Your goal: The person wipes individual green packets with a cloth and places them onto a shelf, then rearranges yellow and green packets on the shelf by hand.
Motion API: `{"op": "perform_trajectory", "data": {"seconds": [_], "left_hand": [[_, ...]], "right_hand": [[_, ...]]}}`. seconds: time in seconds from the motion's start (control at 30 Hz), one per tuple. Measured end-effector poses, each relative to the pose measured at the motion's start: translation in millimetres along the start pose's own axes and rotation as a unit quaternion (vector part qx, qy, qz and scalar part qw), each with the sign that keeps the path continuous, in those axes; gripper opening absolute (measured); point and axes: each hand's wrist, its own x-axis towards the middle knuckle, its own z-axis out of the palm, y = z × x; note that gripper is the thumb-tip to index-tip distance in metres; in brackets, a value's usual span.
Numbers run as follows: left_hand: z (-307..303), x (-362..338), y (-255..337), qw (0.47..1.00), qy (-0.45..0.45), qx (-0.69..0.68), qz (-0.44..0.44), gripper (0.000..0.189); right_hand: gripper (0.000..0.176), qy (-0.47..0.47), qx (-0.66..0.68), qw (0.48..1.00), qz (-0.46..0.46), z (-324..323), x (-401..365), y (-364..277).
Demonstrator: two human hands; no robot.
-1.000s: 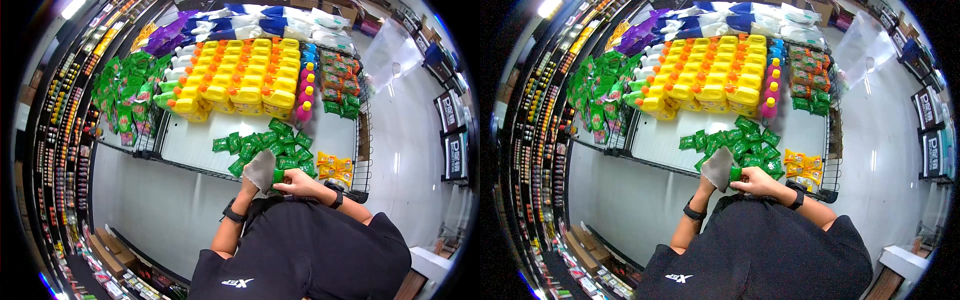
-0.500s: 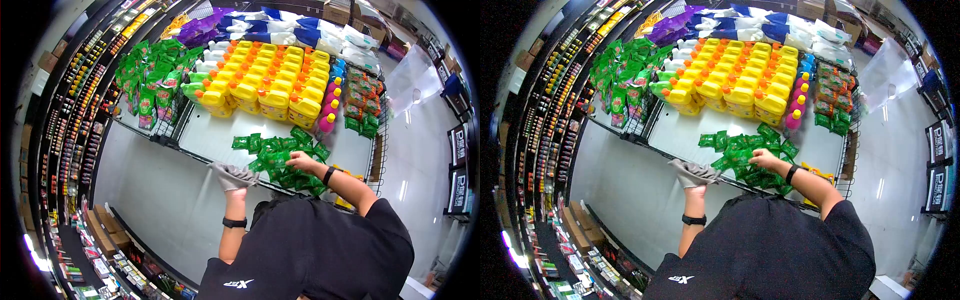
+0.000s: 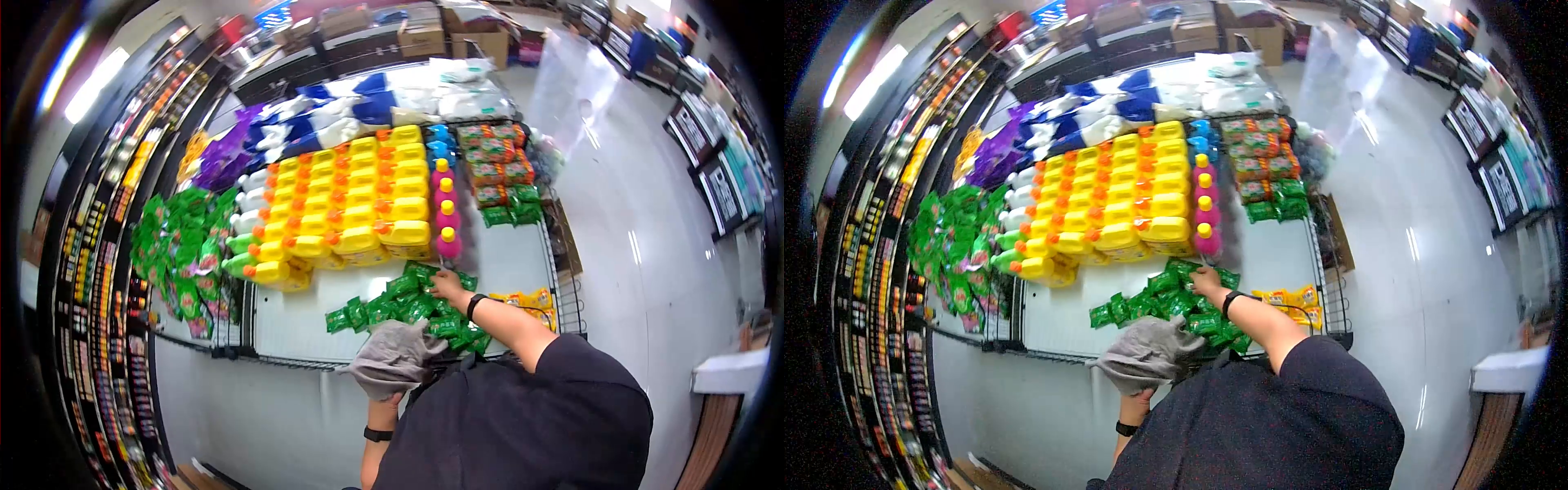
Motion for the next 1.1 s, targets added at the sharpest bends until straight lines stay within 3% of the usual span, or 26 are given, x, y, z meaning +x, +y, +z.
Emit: {"op": "perform_trajectory", "data": {"seconds": [0.07,0.13,0.2,0.27,0.33,0.37,0.4,0.47,0.5,0.53,0.6,0.63,0.67,0.7,0.73,0.8,0.83,0.9,0.93,0.97,1.0,1.07,1.1], "left_hand": [[2,9,-6,0.999,-0.031,0.021,-0.034,0.049],[10,30,-6,0.998,-0.049,0.035,-0.032,0.051],[29,66,2,0.998,-0.058,0.029,-0.013,0.052],[47,94,10,0.998,-0.059,0.023,0.004,0.054],[57,99,12,0.998,-0.058,0.028,0.010,0.056],[58,94,9,0.998,-0.055,0.034,0.008,0.057],[58,85,4,0.998,-0.055,0.043,0.002,0.058],[58,71,0,0.994,-0.066,0.085,-0.029,0.060],[58,70,9,0.986,-0.083,0.129,-0.065,0.057],[59,69,19,0.974,-0.104,0.173,-0.100,0.055],[54,73,10,0.958,-0.162,0.234,-0.044,0.045],[52,73,9,0.950,-0.172,0.253,-0.061,0.044],[53,74,19,0.941,-0.182,0.273,-0.078,0.044],[66,76,54,0.951,-0.168,0.226,-0.128,0.043],[77,83,72,0.957,-0.154,0.177,-0.173,0.042],[66,91,43,0.962,-0.184,0.189,-0.076,0.043],[57,94,33,0.953,-0.216,0.205,-0.052,0.044],[47,102,15,0.947,-0.247,0.205,0.001,0.047],[42,106,6,0.943,-0.262,0.204,0.027,0.048],[40,113,6,0.920,-0.269,0.276,0.065,0.049],[37,114,5,0.892,-0.274,0.345,0.099,0.049],[25,137,-63,0.909,-0.304,0.273,0.086,0.049],[19,156,-112,0.926,-0.297,0.224,0.066,0.048]], "right_hand": [[0.030,-0.024,-0.053,0.998,-0.005,-54,16,-1],[0.021,0.076,-0.079,0.994,-0.014,-107,23,-15],[0.026,0.165,-0.060,0.984,-0.002,-157,56,-22],[0.034,0.293,-0.285,0.907,-0.100,-206,95,-38],[0.044,0.234,-0.365,0.900,-0.053,-228,51,-123],[0.047,0.261,-0.396,0.879,-0.052,-234,63,-139],[0.050,0.287,-0.424,0.857,-0.053,-234,69,-156],[0.057,0.248,-0.475,0.838,-0.102,-232,70,-197],[0.062,0.242,-0.543,0.791,-0.142,-232,79,-206],[0.070,0.261,-0.622,0.711,-0.198,-232,94,-204],[0.071,0.261,-0.672,0.657,-0.219,-233,110,-208],[0.066,0.259,-0.668,0.670,-0.193,-236,116,-208],[0.052,0.228,-0.643,0.718,-0.141,-245,139,-202],[0.037,0.208,-0.650,0.717,-0.140,-245,130,-208],[0.027,0.179,-0.705,0.677,-0.108,-245,131,-217],[0.026,0.224,-0.648,0.711,-0.157,-244,140,-212],[0.026,0.243,-0.665,0.680,-0.192,-246,143,-203],[0.016,0.253,-0.595,0.736,-0.200,-238,114,-199],[0.017,0.239,-0.562,0.767,-0.197,-233,84,-206],[0.038,0.307,-0.597,0.700,-0.244,-232,81,-179],[0.049,0.255,-0.617,0.732,-0.134,-234,74,-175],[0.041,0.237,-0.638,0.727,-0.088,-240,78,-148],[0.038,0.227,-0.600,0.763,-0.076,-245,78,-133]]}}
